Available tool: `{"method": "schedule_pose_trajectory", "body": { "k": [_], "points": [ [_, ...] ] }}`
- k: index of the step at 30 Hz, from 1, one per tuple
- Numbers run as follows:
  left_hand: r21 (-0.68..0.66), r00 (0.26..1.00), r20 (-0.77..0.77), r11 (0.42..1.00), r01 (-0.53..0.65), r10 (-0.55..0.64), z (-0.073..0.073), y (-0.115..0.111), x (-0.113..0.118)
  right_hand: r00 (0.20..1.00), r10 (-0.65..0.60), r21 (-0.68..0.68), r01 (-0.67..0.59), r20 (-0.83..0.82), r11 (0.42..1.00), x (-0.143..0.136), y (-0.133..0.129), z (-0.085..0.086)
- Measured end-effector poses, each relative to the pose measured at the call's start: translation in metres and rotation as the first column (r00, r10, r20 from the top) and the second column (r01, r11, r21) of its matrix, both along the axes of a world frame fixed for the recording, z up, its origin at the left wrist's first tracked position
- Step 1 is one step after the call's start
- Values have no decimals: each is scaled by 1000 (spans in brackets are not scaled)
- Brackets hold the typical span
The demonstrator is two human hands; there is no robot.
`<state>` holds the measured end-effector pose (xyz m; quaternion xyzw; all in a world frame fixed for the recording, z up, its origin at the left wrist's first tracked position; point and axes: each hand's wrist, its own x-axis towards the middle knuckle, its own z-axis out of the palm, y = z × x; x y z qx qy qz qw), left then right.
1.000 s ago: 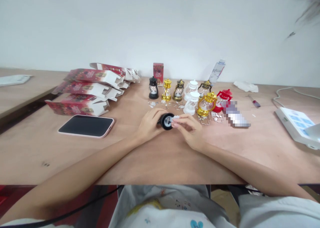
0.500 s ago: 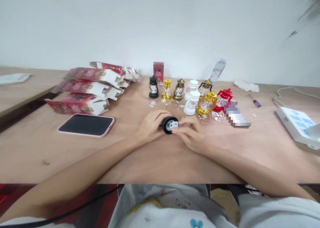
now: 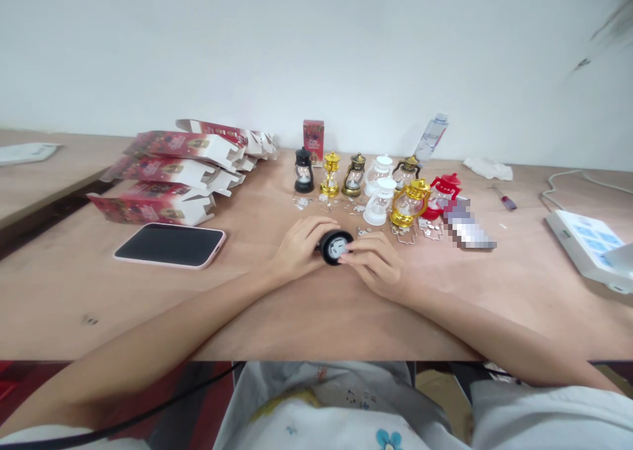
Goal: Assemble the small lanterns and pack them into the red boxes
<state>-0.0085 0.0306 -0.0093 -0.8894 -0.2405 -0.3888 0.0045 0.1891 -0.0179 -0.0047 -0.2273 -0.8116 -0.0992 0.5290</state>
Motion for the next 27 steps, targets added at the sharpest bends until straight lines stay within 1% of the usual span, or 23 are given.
{"method": "schedule_pose_trajectory", "body": {
  "k": [2, 4, 9, 11, 14, 17, 19, 21, 23, 25, 27],
  "points": [
    [-6, 1000, -4, 1000, -2, 2, 1, -1, 0, 999, -32, 9, 32, 6, 999, 1, 1, -1],
    [-14, 1000, -4, 1000, -10, 10, 1, -2, 1, 998, -59, -16, 59, 21, 998, 2, 1, -2],
    [2, 999, -27, 1000, -30, 30, 3, -2, 1, 998, -64, -77, 66, 19, 995, 2, 1, -3],
    [21, 999, -34, 999, -36, 37, 3, -1, 0, 996, -87, -67, 89, 32, 994, 2, 1, -2],
    [55, 999, -28, 998, -35, 37, 3, 0, -1, 991, -121, -18, 122, 57, 992, 2, 1, 0],
    [88, 1000, -3, 996, -21, 21, 4, 1, -1, 992, -108, 6, 108, 59, 994, 1, 1, 1],
    [103, 1000, -3, 995, -16, 16, 4, 0, -1, 995, -92, -9, 93, 36, 996, -1, 0, 3],
    [117, 1000, -6, 993, -19, 20, 5, -1, -1, 995, -89, -67, 86, -34, 994, -3, -1, 3],
    [128, 999, -6, 991, -32, 33, 5, -2, -1, 989, -79, -167, 58, -124, 984, -5, 0, 3],
    [144, 999, -9, 988, -51, 53, 5, -3, -1, 980, -25, -283, -32, -196, 959, -6, 2, 0],
    [180, 997, -23, 982, -63, 68, 5, -4, -3, 968, 45, -395, -144, -248, 907, -7, 4, -3]
  ]
}}
